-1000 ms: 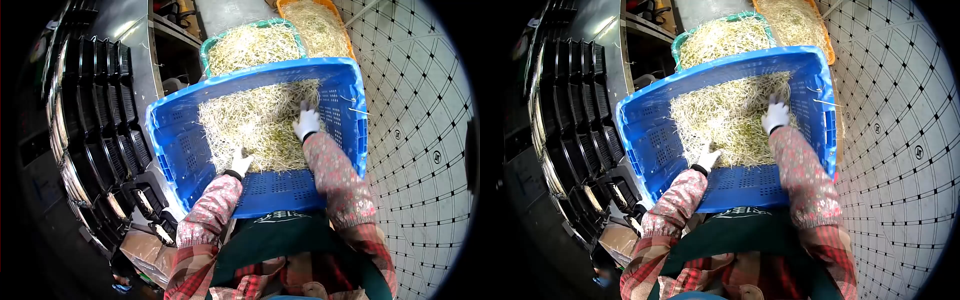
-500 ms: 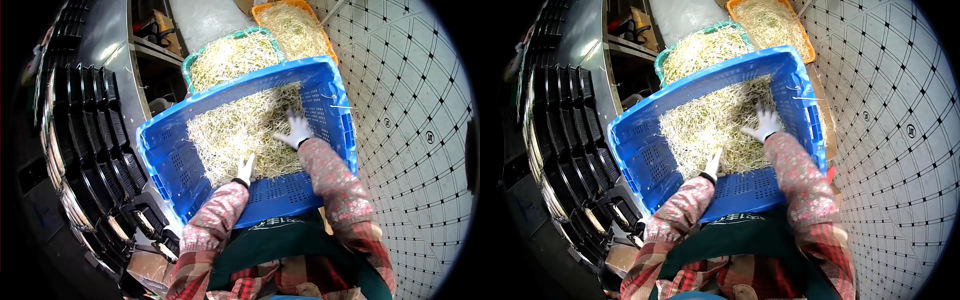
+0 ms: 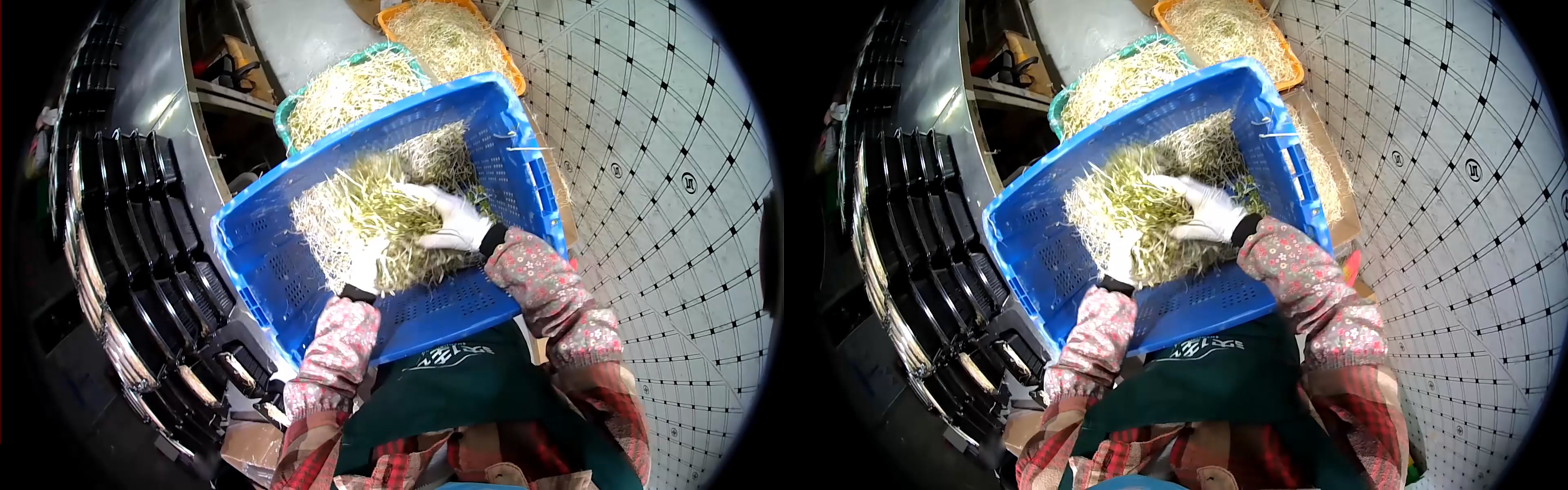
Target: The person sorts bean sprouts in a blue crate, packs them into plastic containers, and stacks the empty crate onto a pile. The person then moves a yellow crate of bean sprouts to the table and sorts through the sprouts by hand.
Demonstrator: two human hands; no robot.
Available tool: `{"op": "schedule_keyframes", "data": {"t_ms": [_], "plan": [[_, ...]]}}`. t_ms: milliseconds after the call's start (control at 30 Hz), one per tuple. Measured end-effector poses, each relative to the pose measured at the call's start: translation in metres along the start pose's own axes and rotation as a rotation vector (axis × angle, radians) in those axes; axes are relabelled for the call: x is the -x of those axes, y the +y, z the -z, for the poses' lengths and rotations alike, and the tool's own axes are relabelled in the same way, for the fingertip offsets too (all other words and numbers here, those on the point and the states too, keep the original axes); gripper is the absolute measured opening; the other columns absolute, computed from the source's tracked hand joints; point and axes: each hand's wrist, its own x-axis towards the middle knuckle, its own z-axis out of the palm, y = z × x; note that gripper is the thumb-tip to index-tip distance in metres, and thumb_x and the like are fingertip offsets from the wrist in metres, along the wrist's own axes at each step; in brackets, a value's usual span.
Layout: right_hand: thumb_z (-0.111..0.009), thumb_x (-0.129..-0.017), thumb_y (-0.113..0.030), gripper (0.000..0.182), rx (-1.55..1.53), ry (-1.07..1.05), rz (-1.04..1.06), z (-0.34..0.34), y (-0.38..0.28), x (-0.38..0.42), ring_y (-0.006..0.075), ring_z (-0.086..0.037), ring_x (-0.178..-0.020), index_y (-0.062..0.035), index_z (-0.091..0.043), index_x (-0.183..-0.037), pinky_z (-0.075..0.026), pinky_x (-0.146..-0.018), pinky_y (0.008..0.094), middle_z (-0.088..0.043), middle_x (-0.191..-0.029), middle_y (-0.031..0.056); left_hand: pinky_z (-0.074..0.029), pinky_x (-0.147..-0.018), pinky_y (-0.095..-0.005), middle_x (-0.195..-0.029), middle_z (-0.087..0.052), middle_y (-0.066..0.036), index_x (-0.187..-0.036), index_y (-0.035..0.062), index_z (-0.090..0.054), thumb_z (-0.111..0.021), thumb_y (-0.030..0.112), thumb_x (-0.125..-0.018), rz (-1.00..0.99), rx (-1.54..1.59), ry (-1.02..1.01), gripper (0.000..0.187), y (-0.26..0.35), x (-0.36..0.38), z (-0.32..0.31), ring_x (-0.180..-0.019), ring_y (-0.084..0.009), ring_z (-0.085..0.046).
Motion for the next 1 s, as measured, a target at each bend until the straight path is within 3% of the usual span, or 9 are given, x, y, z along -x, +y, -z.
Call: {"op": "schedule_keyframes", "data": {"t_ms": [67,200,233,400,533,633,767,867,1000], "plan": [[-0.077,-0.075,-0.014,0.081,0.418,0.11,0.142,0.002,-0.009,-0.001,0.0344,-0.051,-0.121,-0.0247,-0.042,-0.146,-0.044,-0.103,0.042,-0.047,-0.139,0.0116,-0.057,-0.08,-0.0358,-0.114,-0.064,-0.015,-0.133,-0.0031,-0.048,-0.071,0.005,-0.083,-0.246,-0.546,0.105,0.055,0.0,-0.005,0.018,-0.096,-0.0205,-0.065],[-0.07,-0.077,-0.014,0.066,0.899,-0.726,-0.137,-0.004,0.037,0.032,0.0317,-0.048,-0.131,-0.0295,-0.052,-0.139,-0.044,-0.104,0.0461,-0.045,-0.148,0.0095,-0.05,-0.093,-0.0397,-0.122,-0.063,-0.017,-0.127,0.0049,-0.058,-0.075,0.008,-0.073,-0.929,-1.704,-0.094,0.057,-0.015,0.005,0.069,-0.109,-0.0324,-0.061],[-0.071,-0.078,-0.016,0.062,0.804,-1.077,-0.372,0.001,0.031,0.03,0.0309,-0.05,-0.13,-0.03,-0.056,-0.136,-0.044,-0.104,0.0447,-0.05,-0.146,0.0087,-0.047,-0.1,-0.0387,-0.13,-0.06,-0.018,-0.12,0.0087,-0.065,-0.076,0.008,-0.073,-0.153,-1.673,-0.298,0.048,-0.012,0.01,0.078,-0.116,-0.0351,-0.057],[-0.071,-0.083,-0.036,0.053,0.524,-0.382,-0.533,0.016,0.082,0.029,0.0286,-0.064,-0.112,-0.0262,-0.06,-0.133,-0.049,-0.099,0.0379,-0.064,-0.127,0.0108,-0.051,-0.095,-0.033,-0.123,-0.064,-0.011,-0.121,0.011,-0.066,-0.079,0.015,-0.078,0.22,-0.979,-0.138,0.045,-0.015,0.03,0.158,-0.114,-0.0224,-0.061],[-0.072,-0.082,-0.049,0.074,0.343,0.108,-0.614,0.024,0.12,-0.025,0.0322,-0.047,-0.133,-0.0104,-0.05,-0.141,-0.038,-0.11,0.0391,-0.051,-0.142,0.0191,-0.048,-0.095,-0.0285,-0.121,-0.066,-0.008,-0.129,-0.0009,-0.058,-0.071,0.007,-0.089,-0.213,-0.556,0.561,0.043,-0.047,-0.029,0.214,-0.108,-0.0161,-0.061],[-0.074,-0.069,-0.069,0.126,0.44,0.157,-0.872,-0.008,0.143,-0.067,0.0387,-0.007,-0.15,-0.0166,-0.002,-0.158,-0.026,-0.118,0.0451,-0.005,-0.162,0.0228,-0.038,-0.109,-0.0381,-0.145,-0.046,-0.02,-0.149,0.003,-0.035,-0.075,0.039,-0.086,-0.11,-0.636,0.896,0.083,-0.06,-0.074,0.212,-0.132,-0.0267,-0.046],[-0.08,-0.064,-0.066,0.135,0.728,0.053,-0.795,-0.114,0.074,-0.089,0.0479,-0.013,-0.146,-0.0186,0.004,-0.158,-0.029,-0.116,0.0489,-0.004,-0.161,0.0269,-0.024,-0.117,-0.0423,-0.15,-0.037,-0.026,-0.151,0.0094,-0.035,-0.075,0.059,-0.076,0.148,-0.84,1.071,0.098,-0.034,-0.098,0.073,-0.14,-0.0413,-0.031],[-0.089,-0.062,-0.04,0.129,0.014,0.054,-0.767,-0.155,0.102,-0.066,0.0425,-0.038,-0.135,-0.0087,-0.006,-0.156,-0.034,-0.112,0.0465,-0.032,-0.15,0.0259,-0.041,-0.105,-0.0383,-0.138,-0.051,-0.019,-0.147,0.0049,-0.039,-0.081,0.034,-0.079,-0.289,-0.367,0.663,0.085,-0.085,-0.126,0.098,-0.125,-0.0278,-0.05],[-0.091,-0.056,-0.021,0.121,-0.522,-0.054,-0.881,-0.114,0.099,-0.04,0.0313,-0.048,-0.13,0.0016,-0.021,-0.151,-0.037,-0.111,0.0384,-0.049,-0.141,0.0211,-0.046,-0.099,-0.034,-0.129,-0.059,-0.012,-0.139,0.0011,-0.049,-0.072,0.002,-0.082,-0.219,0.049,0.228,0.061,-0.017,-0.034,0.059,-0.115,-0.0201,-0.056]]}}
